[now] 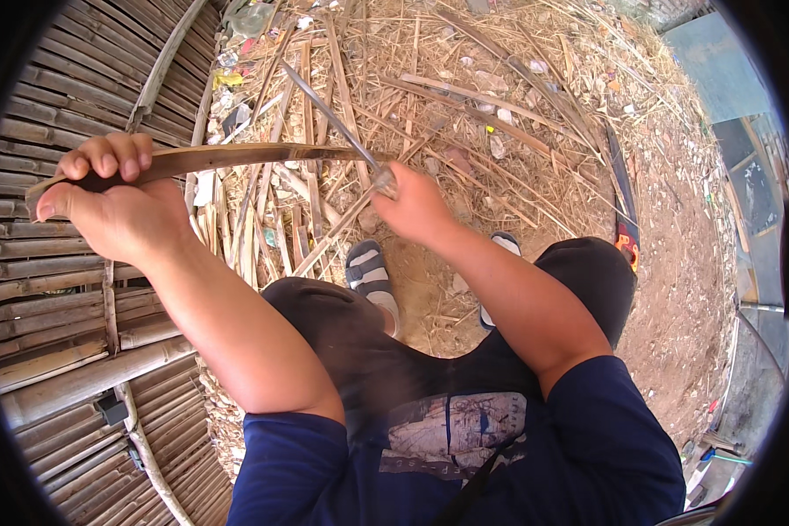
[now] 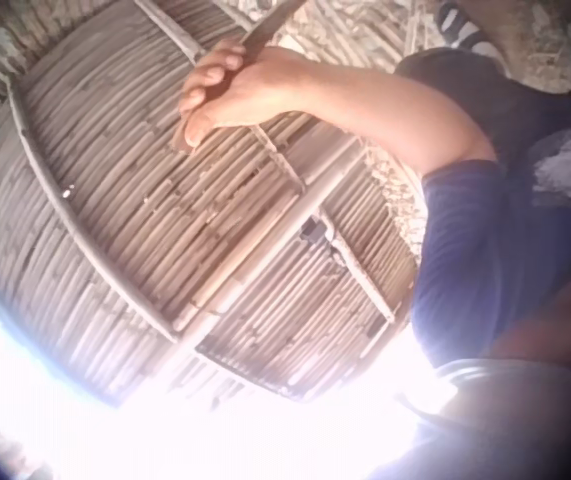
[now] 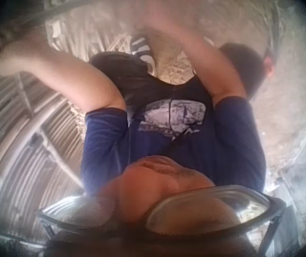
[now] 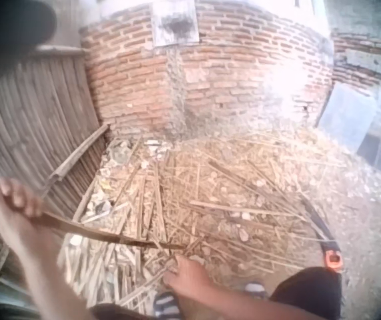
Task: The person uses a knife to carve and strip bark from a long piece of wood, rotating the wood to work on different sides while seated outdoors.
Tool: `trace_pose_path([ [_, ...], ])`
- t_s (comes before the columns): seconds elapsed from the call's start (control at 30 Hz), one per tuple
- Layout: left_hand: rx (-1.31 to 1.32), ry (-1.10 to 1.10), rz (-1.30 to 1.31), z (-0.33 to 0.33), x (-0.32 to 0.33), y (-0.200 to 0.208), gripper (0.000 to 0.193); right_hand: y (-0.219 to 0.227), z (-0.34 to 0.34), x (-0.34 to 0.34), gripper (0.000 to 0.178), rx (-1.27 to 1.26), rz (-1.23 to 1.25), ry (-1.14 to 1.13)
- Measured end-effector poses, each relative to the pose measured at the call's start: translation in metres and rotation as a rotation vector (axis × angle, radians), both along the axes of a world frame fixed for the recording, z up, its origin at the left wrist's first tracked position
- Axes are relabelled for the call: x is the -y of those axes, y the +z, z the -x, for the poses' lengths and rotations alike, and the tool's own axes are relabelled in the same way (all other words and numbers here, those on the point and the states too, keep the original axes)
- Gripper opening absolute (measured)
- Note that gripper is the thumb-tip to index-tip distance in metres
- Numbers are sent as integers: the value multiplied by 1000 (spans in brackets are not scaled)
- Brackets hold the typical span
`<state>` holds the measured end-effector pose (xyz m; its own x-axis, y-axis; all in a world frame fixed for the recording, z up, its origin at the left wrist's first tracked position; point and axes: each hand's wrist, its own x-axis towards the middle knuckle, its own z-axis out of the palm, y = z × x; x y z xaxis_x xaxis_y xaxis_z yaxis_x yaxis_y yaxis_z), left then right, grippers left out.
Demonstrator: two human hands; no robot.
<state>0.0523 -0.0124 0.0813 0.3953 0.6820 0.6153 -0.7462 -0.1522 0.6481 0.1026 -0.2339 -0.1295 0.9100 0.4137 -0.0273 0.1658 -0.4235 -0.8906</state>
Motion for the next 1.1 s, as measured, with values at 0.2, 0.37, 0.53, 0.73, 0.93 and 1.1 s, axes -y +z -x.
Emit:
trace_pose_path([
  [0.2, -43, 99, -62, -6, 12, -1, 69, -85, 9, -6, 39, 69, 114, -20],
  [0.37, -57, 109, 3, 0, -2, -3, 68, -69, -1, 2, 36, -116, 287, 50],
  [0.53, -19, 68, 43, 1, -11, -5, 63, -33, -3, -5, 40, -40, 55, -66],
  [0.73, -45, 103, 36, 0, -3, -1, 63, -12, -4, -19, 37, 66, -69, 108],
  [0.93, -58, 145, 48, -1, -2, -3, 63, -103, 2, 6, 39, -42, 393, 3],
  [1.1, -63, 120, 42, 0, -8, -1, 64, -48, -2, -4, 35, -47, 144, -45],
])
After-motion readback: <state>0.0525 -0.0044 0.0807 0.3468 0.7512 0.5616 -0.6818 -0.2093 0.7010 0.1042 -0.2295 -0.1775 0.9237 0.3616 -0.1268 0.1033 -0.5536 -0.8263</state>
